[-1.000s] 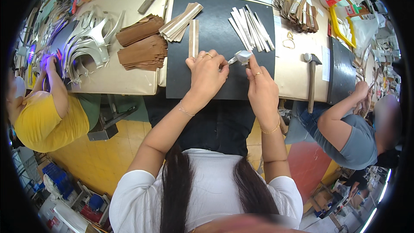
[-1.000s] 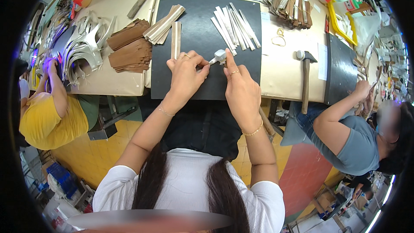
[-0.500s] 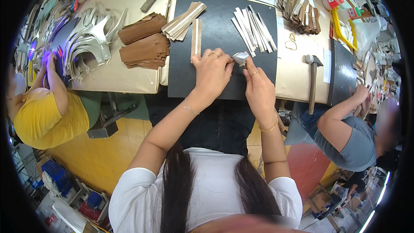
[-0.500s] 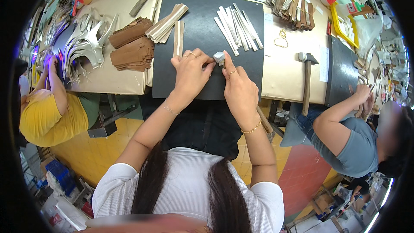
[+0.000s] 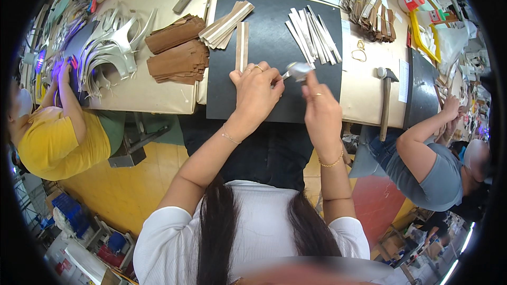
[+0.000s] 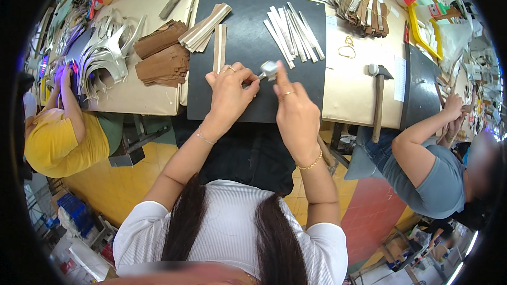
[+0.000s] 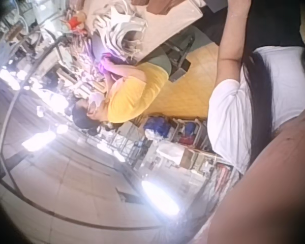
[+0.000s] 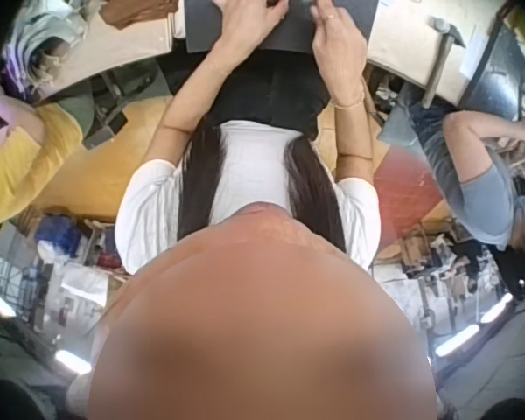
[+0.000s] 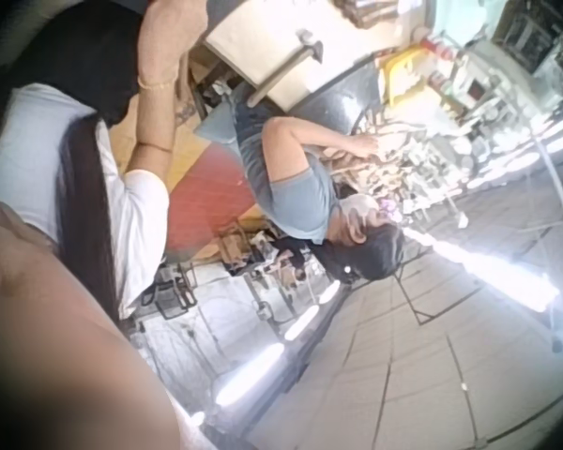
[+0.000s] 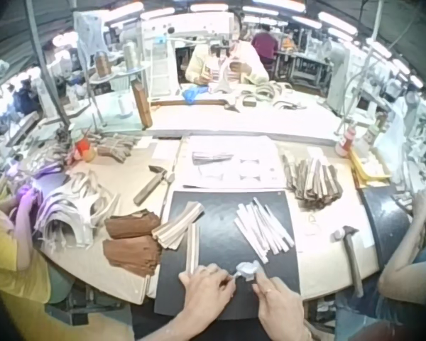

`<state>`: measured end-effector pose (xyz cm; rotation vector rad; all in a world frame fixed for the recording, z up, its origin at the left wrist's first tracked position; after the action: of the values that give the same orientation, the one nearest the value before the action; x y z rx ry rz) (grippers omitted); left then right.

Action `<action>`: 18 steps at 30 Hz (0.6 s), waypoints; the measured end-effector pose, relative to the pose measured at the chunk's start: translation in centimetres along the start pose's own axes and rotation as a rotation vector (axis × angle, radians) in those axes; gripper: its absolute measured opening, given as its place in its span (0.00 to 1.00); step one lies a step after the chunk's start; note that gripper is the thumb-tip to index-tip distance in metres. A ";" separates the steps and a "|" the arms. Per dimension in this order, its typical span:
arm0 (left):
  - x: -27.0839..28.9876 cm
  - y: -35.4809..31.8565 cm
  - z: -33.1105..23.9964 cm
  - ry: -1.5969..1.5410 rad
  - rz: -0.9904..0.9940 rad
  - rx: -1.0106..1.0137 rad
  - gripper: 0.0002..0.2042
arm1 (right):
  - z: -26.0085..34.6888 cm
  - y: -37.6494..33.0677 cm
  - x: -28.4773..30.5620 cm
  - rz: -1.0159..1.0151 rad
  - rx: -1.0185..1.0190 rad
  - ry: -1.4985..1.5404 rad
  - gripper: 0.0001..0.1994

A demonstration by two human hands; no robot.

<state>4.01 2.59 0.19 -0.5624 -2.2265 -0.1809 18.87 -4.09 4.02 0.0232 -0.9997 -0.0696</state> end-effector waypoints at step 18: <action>0.3 -1.8 0.7 -0.035 -0.045 -0.007 0.04 | 0.3 -0.6 -0.6 0.127 0.009 -0.156 0.23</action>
<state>2.59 1.31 0.03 -0.5229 -2.2746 -0.2042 18.28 -4.61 3.64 -0.0376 -1.1547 0.0502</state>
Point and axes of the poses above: each hand's wrist, its own y-axis towards the middle knuckle, its own x-axis out of the back of the hand, z = x × y, the point moved 2 cm from there along y, towards the middle knuckle, and after that the axes turned 13 degrees about z, right-handed, at the moved point
